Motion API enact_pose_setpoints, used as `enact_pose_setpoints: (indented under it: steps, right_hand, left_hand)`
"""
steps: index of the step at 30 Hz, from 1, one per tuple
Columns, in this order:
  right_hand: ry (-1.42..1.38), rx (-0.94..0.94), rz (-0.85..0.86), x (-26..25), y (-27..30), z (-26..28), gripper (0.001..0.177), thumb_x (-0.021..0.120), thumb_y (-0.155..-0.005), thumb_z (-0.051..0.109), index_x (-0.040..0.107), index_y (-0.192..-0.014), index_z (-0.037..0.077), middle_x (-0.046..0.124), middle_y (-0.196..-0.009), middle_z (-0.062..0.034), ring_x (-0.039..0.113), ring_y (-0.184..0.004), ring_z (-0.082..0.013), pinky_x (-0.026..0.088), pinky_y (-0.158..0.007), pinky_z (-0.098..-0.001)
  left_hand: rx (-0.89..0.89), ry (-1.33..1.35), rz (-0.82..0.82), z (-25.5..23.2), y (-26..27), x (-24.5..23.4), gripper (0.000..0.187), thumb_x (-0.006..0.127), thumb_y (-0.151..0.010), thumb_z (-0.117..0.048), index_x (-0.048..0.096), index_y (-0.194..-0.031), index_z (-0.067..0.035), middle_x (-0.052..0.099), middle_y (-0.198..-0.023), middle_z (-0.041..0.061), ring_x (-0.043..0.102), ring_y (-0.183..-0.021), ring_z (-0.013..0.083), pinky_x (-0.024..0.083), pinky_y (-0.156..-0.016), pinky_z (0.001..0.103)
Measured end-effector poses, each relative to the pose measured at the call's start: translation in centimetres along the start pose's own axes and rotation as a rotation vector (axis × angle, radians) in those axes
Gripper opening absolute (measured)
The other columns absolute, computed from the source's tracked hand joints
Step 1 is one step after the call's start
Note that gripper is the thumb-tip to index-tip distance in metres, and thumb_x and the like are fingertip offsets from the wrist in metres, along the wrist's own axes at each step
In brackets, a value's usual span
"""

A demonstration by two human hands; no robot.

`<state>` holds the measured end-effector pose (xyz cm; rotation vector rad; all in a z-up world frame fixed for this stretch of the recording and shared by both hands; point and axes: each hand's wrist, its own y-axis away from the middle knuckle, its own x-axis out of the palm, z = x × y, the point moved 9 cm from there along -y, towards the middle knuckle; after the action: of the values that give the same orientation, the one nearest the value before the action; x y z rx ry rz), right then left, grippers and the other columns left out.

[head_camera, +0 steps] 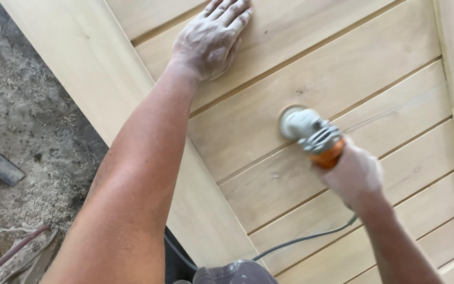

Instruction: Sand a wooden door using a power sander.

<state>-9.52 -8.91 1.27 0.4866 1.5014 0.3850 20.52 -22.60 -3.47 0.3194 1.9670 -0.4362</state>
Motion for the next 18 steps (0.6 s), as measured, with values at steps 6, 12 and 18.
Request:
enact_pose_setpoints:
  steps: [6,12,18]
  right_hand:
    - [-0.092,0.243,-0.091,-2.1,-3.2,-7.2,0.064,0.089,-0.075,0.043,0.07,-0.121,0.003,0.076,-0.101,-0.0201,0.074,-0.091,-0.0362,0.058,-0.084,-0.0484]
    - [-0.204,0.181,-0.062,-1.4,-1.8,-2.4,0.065,0.087,-0.075,0.04,0.067,-0.123,0.001,0.076,-0.102,-0.0204,0.076,-0.091,-0.0339,0.059,-0.084,-0.0463]
    - [-0.176,-0.061,-0.018,0.7,3.5,8.1,0.065,0.087,-0.072,0.037,0.06,-0.122,0.007,0.075,-0.092,-0.0196,0.073,-0.086,-0.0392,0.057,-0.077,-0.0498]
  left_hand:
    - [-0.022,-0.008,-0.025,0.3,0.0,0.7,0.047,0.041,-0.109,-0.018,0.047,-0.153,-0.001,0.047,-0.157,0.014,0.041,-0.145,0.0285,0.027,-0.122,0.042]
    - [-0.057,-0.059,-0.002,0.0,0.3,0.0,0.041,0.046,-0.106,-0.02,0.054,-0.144,-0.004,0.062,-0.136,0.013,0.057,-0.124,0.0301,0.044,-0.103,0.046]
    - [-0.15,-0.033,0.093,2.0,0.9,1.3,0.029,0.048,-0.107,-0.023,0.061,-0.129,-0.01,0.071,-0.11,0.013,0.066,-0.101,0.0335,0.051,-0.085,0.051]
